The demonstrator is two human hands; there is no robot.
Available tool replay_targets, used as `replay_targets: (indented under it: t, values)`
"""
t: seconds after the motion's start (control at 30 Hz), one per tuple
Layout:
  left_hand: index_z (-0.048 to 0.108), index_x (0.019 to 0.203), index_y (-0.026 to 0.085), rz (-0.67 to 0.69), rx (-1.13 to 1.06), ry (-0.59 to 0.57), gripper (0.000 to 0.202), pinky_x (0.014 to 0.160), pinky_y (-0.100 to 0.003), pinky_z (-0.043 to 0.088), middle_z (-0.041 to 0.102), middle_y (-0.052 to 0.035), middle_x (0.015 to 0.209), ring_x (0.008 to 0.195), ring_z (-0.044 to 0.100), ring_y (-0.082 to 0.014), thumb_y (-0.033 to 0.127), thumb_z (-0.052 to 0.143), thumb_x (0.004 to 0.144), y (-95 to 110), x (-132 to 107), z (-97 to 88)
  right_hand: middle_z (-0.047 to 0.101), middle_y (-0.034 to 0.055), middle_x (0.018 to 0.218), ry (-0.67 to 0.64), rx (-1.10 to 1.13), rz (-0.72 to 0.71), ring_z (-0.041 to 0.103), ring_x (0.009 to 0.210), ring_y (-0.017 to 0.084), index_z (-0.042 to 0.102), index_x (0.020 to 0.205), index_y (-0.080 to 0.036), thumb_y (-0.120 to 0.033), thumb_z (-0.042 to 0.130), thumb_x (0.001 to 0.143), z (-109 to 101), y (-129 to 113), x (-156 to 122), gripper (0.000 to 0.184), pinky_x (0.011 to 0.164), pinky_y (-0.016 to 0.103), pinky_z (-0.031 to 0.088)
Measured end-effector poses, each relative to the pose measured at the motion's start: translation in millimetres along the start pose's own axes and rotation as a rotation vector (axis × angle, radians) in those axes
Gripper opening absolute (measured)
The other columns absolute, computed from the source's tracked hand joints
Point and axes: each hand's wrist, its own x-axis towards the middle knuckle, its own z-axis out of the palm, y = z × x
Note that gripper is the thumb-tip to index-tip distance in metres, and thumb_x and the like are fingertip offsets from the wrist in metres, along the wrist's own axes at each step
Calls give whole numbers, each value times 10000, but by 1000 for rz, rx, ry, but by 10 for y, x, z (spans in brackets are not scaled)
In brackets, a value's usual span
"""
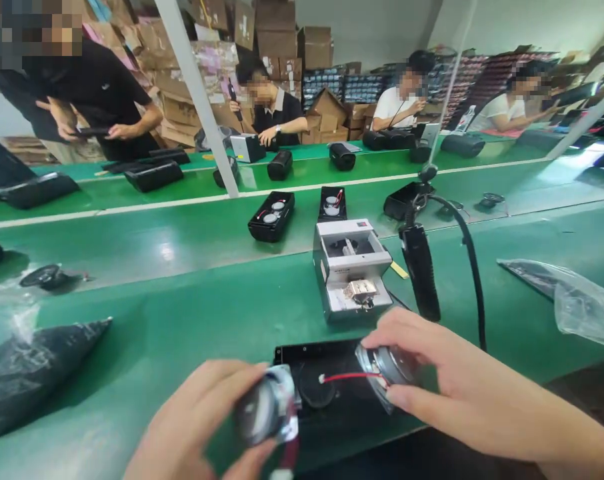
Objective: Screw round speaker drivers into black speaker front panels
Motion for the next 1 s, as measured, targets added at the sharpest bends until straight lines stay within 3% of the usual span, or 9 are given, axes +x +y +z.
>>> replay_targets:
  t: [0.07,0.13,0.27,0.37,0.47,0.6,0.73,0.87,1.0]
  values:
    - [644,1406,298,7,39,-163,506,901,-399,614,756,-48,1231,1022,739,-255,237,769,920,247,410,120,611,-17,1295,-36,39,93,655,1059,146,566,1376,-415,-348,608,1048,80,169,-123,338,908,295,572]
    - [698,1324,265,12,90,-277,470,915,-489,571,761,-45,1143,997,716,-296,233,835,875,375,681,285,589,-21,1328,-63,67,131,648,1090,137,531,1409,-418,-245,597,1028,138,235,-147,423,931,284,571]
    - [756,1209,254,-78,123,-465,482,900,-500,506,780,-15,1045,966,724,-305,304,986,788,354,838,498,619,-25,1222,-117,-47,152,679,978,131,588,1354,-373,-50,597,903,165,141,-29,555,875,292,587]
    - [741,1287,263,-98,136,-482,590,901,-474,475,820,-12,1124,961,770,-286,278,1016,765,256,821,500,671,4,1108,-94,-253,161,707,885,195,676,1267,-315,-97,652,884,174,66,73,441,806,380,609]
    - [753,1236,242,-11,178,-490,596,824,-434,454,845,-13,1131,911,799,-279,242,1044,715,186,786,507,724,21,1093,-57,-326,116,744,925,270,711,1245,-298,-167,738,844,212,93,93,422,824,483,650]
    - [746,1172,215,110,164,-366,623,717,-403,424,862,-24,1140,860,818,-264,273,1077,648,121,723,615,777,18,1100,-62,-433,0,785,910,298,725,1252,-295,-184,807,810,265,227,93,463,773,526,696]
    - [709,1224,221,173,106,-247,437,725,-400,433,851,-14,1229,920,832,-222,295,937,859,79,675,689,801,42,1085,-125,-574,-37,810,911,339,740,1233,-249,-217,858,821,295,334,199,430,717,572,713]
    - [709,1241,216,126,141,-353,378,711,-399,443,852,10,1219,899,829,-212,199,854,893,95,680,656,810,26,1031,-168,-588,-44,809,842,329,746,1236,-237,-281,905,828,315,388,264,441,663,571,707]
    - [677,1362,210,120,236,-503,415,781,-399,488,842,-7,1243,909,821,-221,125,689,956,126,732,595,826,41,1161,-177,-599,-67,817,953,353,718,1317,-225,-312,1032,673,329,419,223,722,686,548,704]
